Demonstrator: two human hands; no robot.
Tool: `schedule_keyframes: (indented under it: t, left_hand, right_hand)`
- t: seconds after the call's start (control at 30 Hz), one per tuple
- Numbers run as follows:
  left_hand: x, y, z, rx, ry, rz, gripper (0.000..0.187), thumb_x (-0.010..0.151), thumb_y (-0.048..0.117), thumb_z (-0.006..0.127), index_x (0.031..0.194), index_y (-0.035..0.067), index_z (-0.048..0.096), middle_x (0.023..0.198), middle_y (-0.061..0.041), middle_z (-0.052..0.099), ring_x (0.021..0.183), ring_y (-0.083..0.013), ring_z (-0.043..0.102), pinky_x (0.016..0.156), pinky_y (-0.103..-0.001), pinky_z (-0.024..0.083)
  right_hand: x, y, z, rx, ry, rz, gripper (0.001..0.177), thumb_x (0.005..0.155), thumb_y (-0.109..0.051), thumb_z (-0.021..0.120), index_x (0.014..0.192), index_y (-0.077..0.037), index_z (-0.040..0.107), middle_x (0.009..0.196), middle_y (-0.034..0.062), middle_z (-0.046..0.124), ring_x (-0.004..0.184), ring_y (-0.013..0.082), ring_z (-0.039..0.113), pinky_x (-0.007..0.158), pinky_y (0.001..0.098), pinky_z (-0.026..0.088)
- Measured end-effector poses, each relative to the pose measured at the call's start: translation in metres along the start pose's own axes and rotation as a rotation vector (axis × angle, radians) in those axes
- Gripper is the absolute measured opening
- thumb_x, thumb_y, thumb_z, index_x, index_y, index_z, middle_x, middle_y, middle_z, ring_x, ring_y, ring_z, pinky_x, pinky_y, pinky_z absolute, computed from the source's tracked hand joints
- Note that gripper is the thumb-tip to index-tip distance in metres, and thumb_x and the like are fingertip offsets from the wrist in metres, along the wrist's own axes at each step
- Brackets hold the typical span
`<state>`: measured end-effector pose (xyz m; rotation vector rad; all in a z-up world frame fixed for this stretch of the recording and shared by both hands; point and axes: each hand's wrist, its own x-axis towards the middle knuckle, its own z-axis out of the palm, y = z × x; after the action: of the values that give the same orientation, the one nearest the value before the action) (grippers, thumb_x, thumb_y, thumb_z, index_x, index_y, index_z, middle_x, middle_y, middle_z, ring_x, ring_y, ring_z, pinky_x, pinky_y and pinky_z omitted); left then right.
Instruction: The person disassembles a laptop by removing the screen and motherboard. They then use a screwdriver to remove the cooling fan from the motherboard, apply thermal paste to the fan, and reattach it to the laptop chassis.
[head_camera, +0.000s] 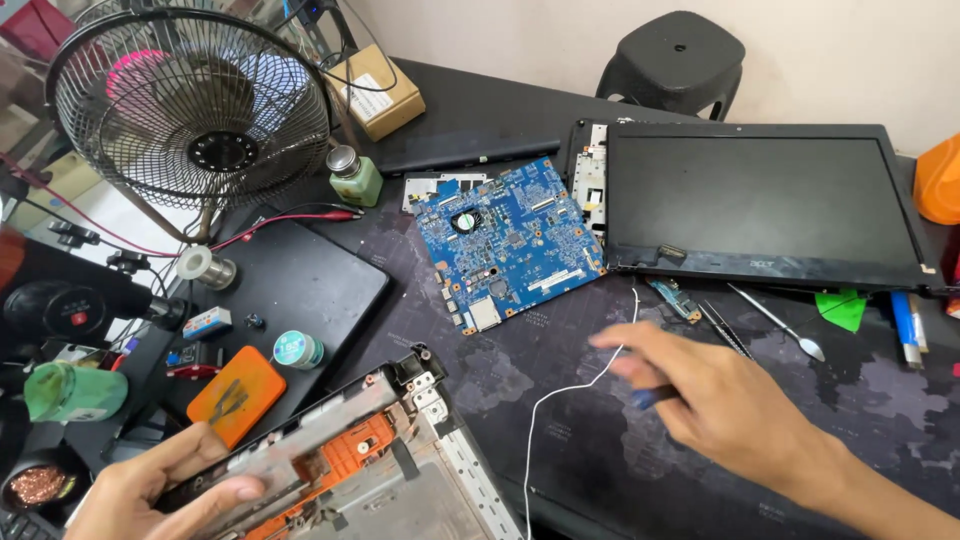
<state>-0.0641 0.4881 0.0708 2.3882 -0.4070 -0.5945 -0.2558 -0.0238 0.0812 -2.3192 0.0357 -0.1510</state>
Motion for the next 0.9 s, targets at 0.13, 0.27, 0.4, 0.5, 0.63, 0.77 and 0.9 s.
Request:
schedule_keyframes:
  t: [0.13,0.27,0.4,0.5,0.63,0.77,0.9]
  left_hand:
    - [0.003,-0.023,-0.002,0.167,-0.038,-0.219,0.042,0.08,0.021,0.088,0.113,0.002,0.071,0.1,-0.011,0.075,0.092,-0.0133,0.069,0.089,-0.03,0.055]
    - [-0.009,-0.053,-0.015,-0.096,-0.007,0.145,0.046,0.078,0.014,0.088,0.115,-0.001,0.065,0.101,-0.014,0.075,0.099,-0.013,0.074,0.09,-0.028,0.054]
    - [-0.017,-0.059,-0.029,0.008,-0.013,-0.13,0.035,0.077,0.006,0.086,0.101,-0.006,0.063,0.089,-0.02,0.072,0.086,-0.0194,0.066,0.083,-0.033,0.053]
    - [-0.005,-0.005,-0.011,-0.237,-0.022,0.091,0.04,0.076,0.016,0.085,0.11,-0.002,0.073,0.1,-0.009,0.079,0.096,-0.0093,0.073,0.087,-0.025,0.051]
    - [0.025,0.051,0.014,-0.026,-0.026,0.223,0.034,0.084,0.022,0.09,0.102,0.002,0.069,0.088,-0.008,0.068,0.084,-0.006,0.052,0.076,-0.025,0.049]
    - [0.056,0.171,0.044,0.085,0.073,0.208,0.038,0.081,0.035,0.084,0.085,0.003,0.065,0.069,-0.009,0.048,0.067,-0.012,0.038,0.057,-0.034,0.035]
    - [0.093,0.253,0.071,0.111,0.12,0.226,0.049,0.081,0.045,0.082,0.076,0.0,0.062,0.051,-0.009,0.045,0.053,-0.0135,0.036,0.048,-0.038,0.032]
  right_hand:
    - [0.001,0.007,0.021,-0.024,-0.241,-0.055,0.076,0.079,-0.006,0.069,0.15,-0.027,0.057,0.115,-0.0073,0.078,0.092,0.0212,0.078,0.071,0.0362,0.06]
    - [-0.001,0.013,0.041,-0.326,-0.501,-0.029,0.051,0.084,-0.014,0.072,0.132,-0.025,0.062,0.123,0.0007,0.061,0.088,0.0305,0.072,0.074,0.0436,0.058]
    - [-0.002,0.016,0.035,-0.265,-0.476,-0.044,0.069,0.078,-0.008,0.072,0.142,-0.029,0.06,0.122,-0.0013,0.065,0.088,0.0299,0.072,0.07,0.0439,0.057]
    - [0.0,0.016,0.016,-0.207,-0.32,-0.072,0.073,0.075,-0.006,0.073,0.143,-0.031,0.064,0.107,-0.0022,0.076,0.088,0.0266,0.076,0.069,0.0417,0.059]
    - [-0.001,0.015,-0.018,0.118,-0.027,-0.246,0.069,0.077,0.003,0.061,0.143,-0.018,0.061,0.113,0.0037,0.078,0.095,0.0167,0.08,0.072,0.0295,0.061]
    - [0.001,-0.009,-0.056,0.14,0.066,0.149,0.041,0.092,-0.023,0.073,0.132,-0.019,0.074,0.099,0.0031,0.079,0.067,0.0121,0.058,0.054,0.0266,0.048]
    - [0.004,0.016,-0.088,0.364,-0.114,-0.019,0.041,0.098,-0.026,0.072,0.134,-0.006,0.068,0.1,-0.0023,0.079,0.085,0.0012,0.065,0.071,0.0204,0.055]
